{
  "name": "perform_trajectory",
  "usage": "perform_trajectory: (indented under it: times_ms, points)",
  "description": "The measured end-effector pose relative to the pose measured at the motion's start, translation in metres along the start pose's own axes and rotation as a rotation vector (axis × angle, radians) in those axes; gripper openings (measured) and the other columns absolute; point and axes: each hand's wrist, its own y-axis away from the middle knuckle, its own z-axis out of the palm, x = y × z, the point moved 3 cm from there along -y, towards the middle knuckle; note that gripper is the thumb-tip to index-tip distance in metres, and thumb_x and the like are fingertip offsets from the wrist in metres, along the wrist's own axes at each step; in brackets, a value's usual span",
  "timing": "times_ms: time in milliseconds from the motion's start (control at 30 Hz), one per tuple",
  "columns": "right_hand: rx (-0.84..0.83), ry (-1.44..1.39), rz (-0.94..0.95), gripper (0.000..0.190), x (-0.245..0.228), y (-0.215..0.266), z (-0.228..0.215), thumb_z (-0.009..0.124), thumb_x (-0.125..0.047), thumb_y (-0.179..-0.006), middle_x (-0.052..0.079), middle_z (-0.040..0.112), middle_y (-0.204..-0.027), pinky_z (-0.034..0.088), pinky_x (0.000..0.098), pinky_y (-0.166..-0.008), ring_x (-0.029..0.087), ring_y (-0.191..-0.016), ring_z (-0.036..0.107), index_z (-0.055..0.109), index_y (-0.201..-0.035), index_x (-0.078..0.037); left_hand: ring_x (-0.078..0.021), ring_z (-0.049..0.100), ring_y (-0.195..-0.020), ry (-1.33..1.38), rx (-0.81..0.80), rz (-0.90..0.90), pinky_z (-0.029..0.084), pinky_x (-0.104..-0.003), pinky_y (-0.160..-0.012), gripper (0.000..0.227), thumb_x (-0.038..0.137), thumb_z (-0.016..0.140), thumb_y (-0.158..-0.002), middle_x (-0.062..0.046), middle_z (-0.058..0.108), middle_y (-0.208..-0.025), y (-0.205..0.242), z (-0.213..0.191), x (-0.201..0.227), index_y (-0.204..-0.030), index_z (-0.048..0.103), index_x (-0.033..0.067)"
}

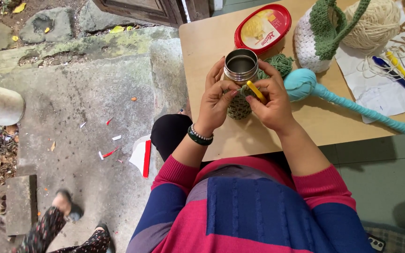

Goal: Fitting a crocheted sleeve onto a metal bottle and then continuing to crochet the green fabric using a hook.

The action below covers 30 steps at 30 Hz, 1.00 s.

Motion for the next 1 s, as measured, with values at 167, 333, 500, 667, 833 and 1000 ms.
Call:
perform_trajectory:
  times_ms: [167, 333, 500, 667, 833, 1000]
  points:
    - [0.045, -0.028, 0.063, 0.029, 0.010, 0.002, -0.001, 0.085, -0.001, -0.091, 0.019, 0.030, -0.166, 0.056, 0.0284, -0.083, 0.021, -0.099, 0.068, 0.067, -0.113, 0.005, -0.0314, 0.021, -0.157, 0.012, -0.008, -0.056, 0.022, -0.048, -0.127, 0.006, 0.010, 0.066, -0.103, -0.010, 0.022, -0.166, 0.003, 0.003, -0.003, -0.106, 0.070, 0.0070]
    - [0.066, -0.025, 0.053, 0.035, 0.003, -0.001, 0.005, 0.090, -0.001, -0.087, 0.021, 0.027, -0.166, 0.059, 0.0307, -0.081, 0.027, -0.096, 0.071, 0.066, -0.111, 0.009, -0.0305, 0.017, -0.158, 0.003, -0.004, -0.076, 0.021, -0.047, -0.127, 0.006, 0.011, 0.066, -0.103, -0.009, 0.020, -0.167, 0.003, 0.005, -0.002, -0.106, 0.071, 0.0082]
    - [0.076, 0.009, 0.050, 0.035, 0.002, -0.001, 0.004, 0.090, -0.001, -0.086, 0.020, 0.028, -0.167, 0.060, 0.0332, -0.086, 0.028, -0.103, 0.072, 0.068, -0.112, 0.006, -0.0309, 0.017, -0.158, -0.027, -0.012, -0.086, 0.020, -0.048, -0.128, 0.007, 0.012, 0.067, -0.102, -0.010, 0.019, -0.167, 0.005, 0.003, 0.002, -0.106, 0.071, 0.0079]
    - [0.110, -0.325, 0.133, 0.028, 0.020, 0.006, -0.012, 0.068, -0.011, -0.101, 0.022, 0.047, -0.149, 0.051, 0.0198, -0.058, 0.009, -0.066, 0.060, 0.045, -0.115, -0.001, -0.0348, 0.021, -0.157, 0.005, -0.122, 0.025, 0.021, -0.050, -0.128, 0.023, 0.008, 0.072, -0.097, -0.011, 0.013, -0.168, 0.011, -0.003, 0.005, -0.116, 0.058, 0.0086]
    - [0.048, -0.145, 0.151, 0.071, 0.015, -0.013, -0.033, 0.089, -0.019, -0.084, 0.015, 0.057, -0.124, 0.039, 0.0175, -0.052, 0.008, -0.056, 0.048, 0.047, -0.141, -0.006, -0.0471, 0.021, -0.153, -0.076, -0.239, -0.112, 0.020, -0.061, -0.124, 0.129, 0.019, 0.097, -0.071, -0.022, 0.007, -0.168, 0.031, -0.012, -0.044, -0.163, 0.006, 0.0140]
    - [-0.115, 0.291, -0.130, 0.091, -0.048, -0.039, -0.017, 0.091, -0.057, -0.072, 0.018, 0.061, -0.141, 0.050, 0.0451, -0.104, 0.037, -0.126, 0.062, 0.063, -0.139, -0.003, -0.0473, 0.048, -0.139, -0.148, -0.348, -0.339, 0.037, -0.058, -0.119, 0.148, 0.015, 0.104, -0.057, -0.023, 0.045, -0.155, 0.033, -0.010, -0.056, -0.166, 0.004, 0.0217]
